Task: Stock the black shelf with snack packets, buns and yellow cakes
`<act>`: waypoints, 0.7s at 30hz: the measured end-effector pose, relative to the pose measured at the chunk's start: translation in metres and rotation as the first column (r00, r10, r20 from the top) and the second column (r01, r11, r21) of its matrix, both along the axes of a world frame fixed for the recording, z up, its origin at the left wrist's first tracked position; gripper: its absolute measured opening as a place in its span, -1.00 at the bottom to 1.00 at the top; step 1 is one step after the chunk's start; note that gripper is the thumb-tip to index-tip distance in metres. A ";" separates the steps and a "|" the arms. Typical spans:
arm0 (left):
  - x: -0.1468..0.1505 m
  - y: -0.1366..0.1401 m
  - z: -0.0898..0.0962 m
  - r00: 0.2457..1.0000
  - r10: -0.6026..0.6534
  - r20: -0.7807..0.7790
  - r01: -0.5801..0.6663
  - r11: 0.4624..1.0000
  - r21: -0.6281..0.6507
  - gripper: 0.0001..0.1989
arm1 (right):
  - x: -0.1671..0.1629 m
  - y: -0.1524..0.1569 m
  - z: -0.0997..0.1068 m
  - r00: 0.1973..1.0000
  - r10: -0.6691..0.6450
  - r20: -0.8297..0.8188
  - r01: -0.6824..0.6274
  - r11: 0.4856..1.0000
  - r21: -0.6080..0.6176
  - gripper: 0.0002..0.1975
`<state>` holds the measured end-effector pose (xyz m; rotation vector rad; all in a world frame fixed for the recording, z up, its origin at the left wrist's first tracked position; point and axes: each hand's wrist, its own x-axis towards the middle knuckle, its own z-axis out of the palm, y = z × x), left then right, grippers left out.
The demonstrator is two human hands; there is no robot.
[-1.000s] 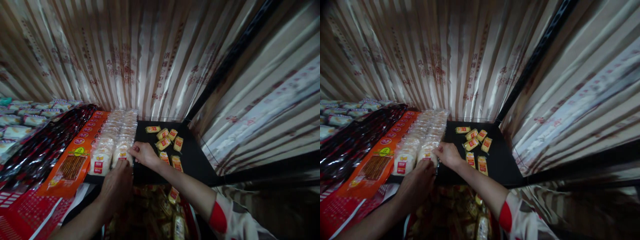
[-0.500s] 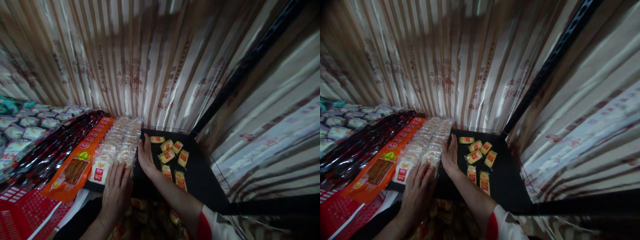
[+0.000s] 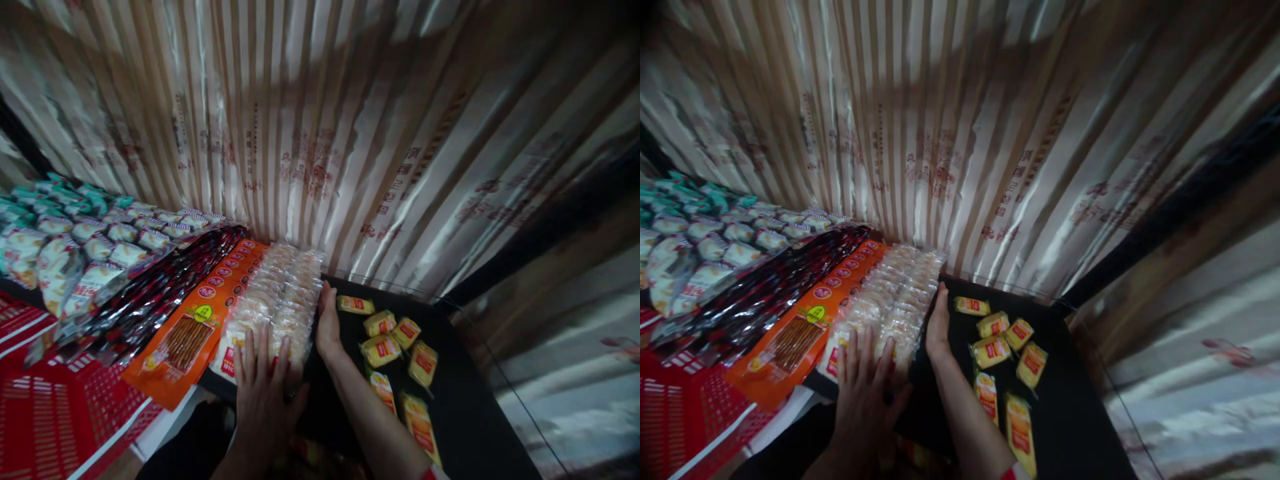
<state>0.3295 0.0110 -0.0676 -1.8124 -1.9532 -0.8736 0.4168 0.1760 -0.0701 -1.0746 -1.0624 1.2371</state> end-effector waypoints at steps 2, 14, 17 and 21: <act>-0.001 0.001 0.000 1.000 0.005 0.021 -0.005 1.000 -0.027 -0.34 | -0.003 0.007 0.003 0.993 -0.012 -0.117 0.006 0.999 -0.045 -0.30; -0.002 0.006 -0.001 0.997 0.007 0.072 -0.003 0.999 -0.054 -0.30 | -0.014 0.034 0.015 0.977 -0.125 -0.175 0.110 0.990 -0.089 -0.30; -0.005 0.007 -0.002 0.998 -0.001 0.067 0.005 0.998 -0.055 -0.30 | -0.016 0.039 0.013 0.981 -0.121 -0.151 0.111 0.991 -0.073 -0.29; -0.005 0.008 -0.003 0.995 0.001 0.099 0.004 0.999 -0.047 -0.27 | -0.017 0.042 0.008 0.986 -0.092 -0.135 0.083 0.994 -0.075 -0.27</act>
